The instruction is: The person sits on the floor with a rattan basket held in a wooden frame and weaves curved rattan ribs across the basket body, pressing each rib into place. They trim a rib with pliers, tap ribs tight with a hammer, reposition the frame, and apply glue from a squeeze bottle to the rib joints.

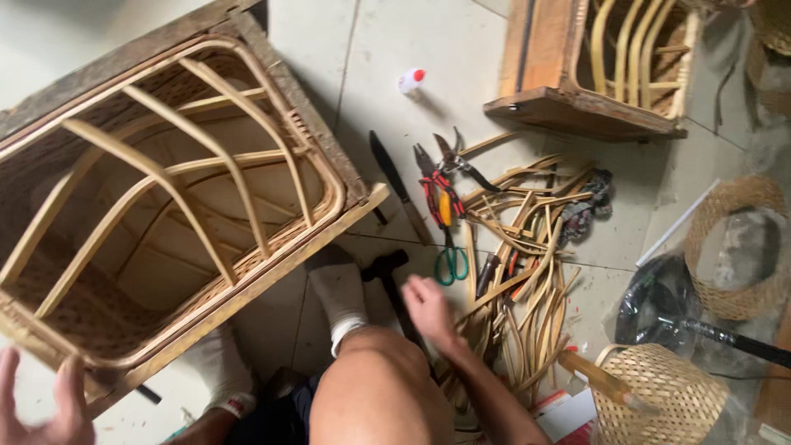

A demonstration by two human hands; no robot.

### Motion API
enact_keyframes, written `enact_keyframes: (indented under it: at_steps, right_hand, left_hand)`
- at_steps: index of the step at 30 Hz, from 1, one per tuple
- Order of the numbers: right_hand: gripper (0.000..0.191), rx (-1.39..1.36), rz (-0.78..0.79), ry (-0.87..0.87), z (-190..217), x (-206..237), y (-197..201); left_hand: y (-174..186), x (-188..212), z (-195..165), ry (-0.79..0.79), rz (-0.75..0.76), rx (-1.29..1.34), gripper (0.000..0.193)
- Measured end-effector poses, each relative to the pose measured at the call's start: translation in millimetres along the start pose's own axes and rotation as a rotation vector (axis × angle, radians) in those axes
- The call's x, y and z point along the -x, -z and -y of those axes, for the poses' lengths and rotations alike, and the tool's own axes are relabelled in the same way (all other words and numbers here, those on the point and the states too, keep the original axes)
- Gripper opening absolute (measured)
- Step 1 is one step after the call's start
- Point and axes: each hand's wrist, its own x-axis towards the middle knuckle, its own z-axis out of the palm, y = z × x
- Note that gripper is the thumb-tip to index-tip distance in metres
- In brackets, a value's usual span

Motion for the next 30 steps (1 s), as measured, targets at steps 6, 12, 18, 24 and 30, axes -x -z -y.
enact_keyframes:
  at_steps: [6,12,18,24,30]
  right_hand:
    - [0.022,0.163,-0.418,0.336,-31.9,-82.0,92.9]
    - [0.030,0.415,-0.333,0.146,-40.9,-157.7,145.2]
    - [0.040,0.665,-0.172,0.283,-29.8,-187.0,148.0]
    - [0.016,0.613,-0.064,0.357,-61.5,-182.8,155.1]
    - [0.016,-0.024,-0.441,0.720,-24.0,-180.3,167.9]
  left_hand:
    - [-25.2,4.9,-25.5,-0.777,0.329,-0.990,0.077]
    - [-18.8,5.2,13.4,-0.587,0.431,-1.234,0.057]
    - [-13.6,4.6,41.3,-0.506,0.423,-1.255,0.065]
    - [-28.5,6.9,-0.2,-0.540,0.319,-1.060,0.065]
    - [-47.8,2.0,-50.6,-0.585,0.305,-0.746,0.056]
